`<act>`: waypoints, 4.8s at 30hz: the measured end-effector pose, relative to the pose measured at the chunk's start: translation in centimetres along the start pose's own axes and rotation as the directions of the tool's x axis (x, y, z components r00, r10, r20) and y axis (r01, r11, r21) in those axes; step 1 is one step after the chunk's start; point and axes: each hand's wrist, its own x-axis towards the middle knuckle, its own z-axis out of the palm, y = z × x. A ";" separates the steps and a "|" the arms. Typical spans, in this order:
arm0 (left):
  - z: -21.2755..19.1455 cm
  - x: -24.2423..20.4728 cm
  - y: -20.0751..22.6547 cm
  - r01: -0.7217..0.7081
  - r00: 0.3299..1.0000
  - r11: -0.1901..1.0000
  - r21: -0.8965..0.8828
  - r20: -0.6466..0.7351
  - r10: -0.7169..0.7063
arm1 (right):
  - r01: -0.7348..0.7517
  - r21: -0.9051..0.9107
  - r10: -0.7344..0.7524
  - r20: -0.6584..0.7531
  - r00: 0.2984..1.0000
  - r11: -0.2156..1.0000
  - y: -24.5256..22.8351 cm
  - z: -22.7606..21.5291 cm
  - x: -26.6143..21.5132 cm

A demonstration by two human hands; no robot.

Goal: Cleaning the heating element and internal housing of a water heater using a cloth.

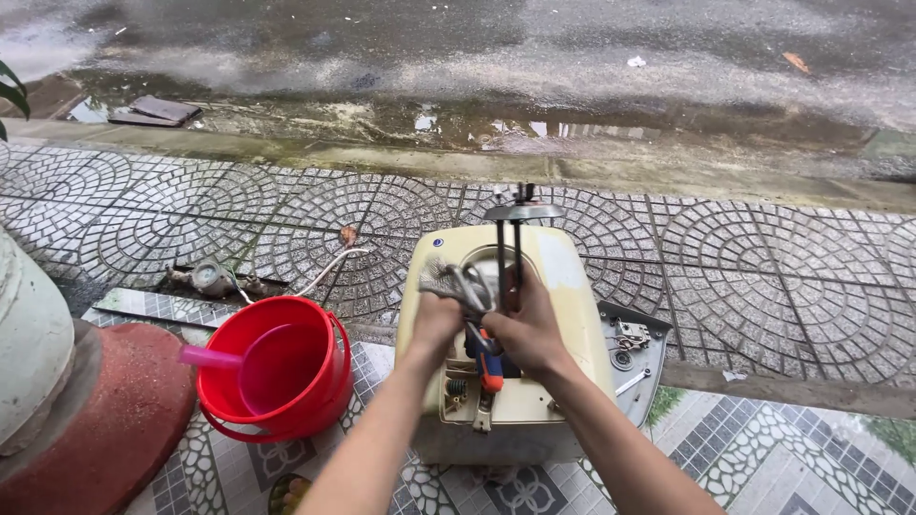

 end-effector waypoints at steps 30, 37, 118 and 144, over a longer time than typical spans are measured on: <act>-3.8 -1.6 3.5 -0.237 0.962 0.971 0.013 -0.139 0.236 | -0.059 0.109 0.036 0.200 0.979 0.992 0.7 -0.8 1.2; -4.3 0.2 2.3 -0.530 0.820 0.785 0.320 -0.040 0.570 | -0.068 0.097 0.043 0.235 0.971 0.993 -1.2 -1.6 1.4; 0.3 -4.7 2.9 -0.313 0.943 0.939 0.144 -0.073 0.326 | -0.148 -0.255 0.085 -0.242 0.966 0.955 -0.1 -3.5 3.4; -3.3 -4.2 4.4 -0.387 0.843 0.904 0.179 0.467 0.269 | -0.132 0.114 0.161 -0.298 0.941 0.985 5.5 -7.2 5.7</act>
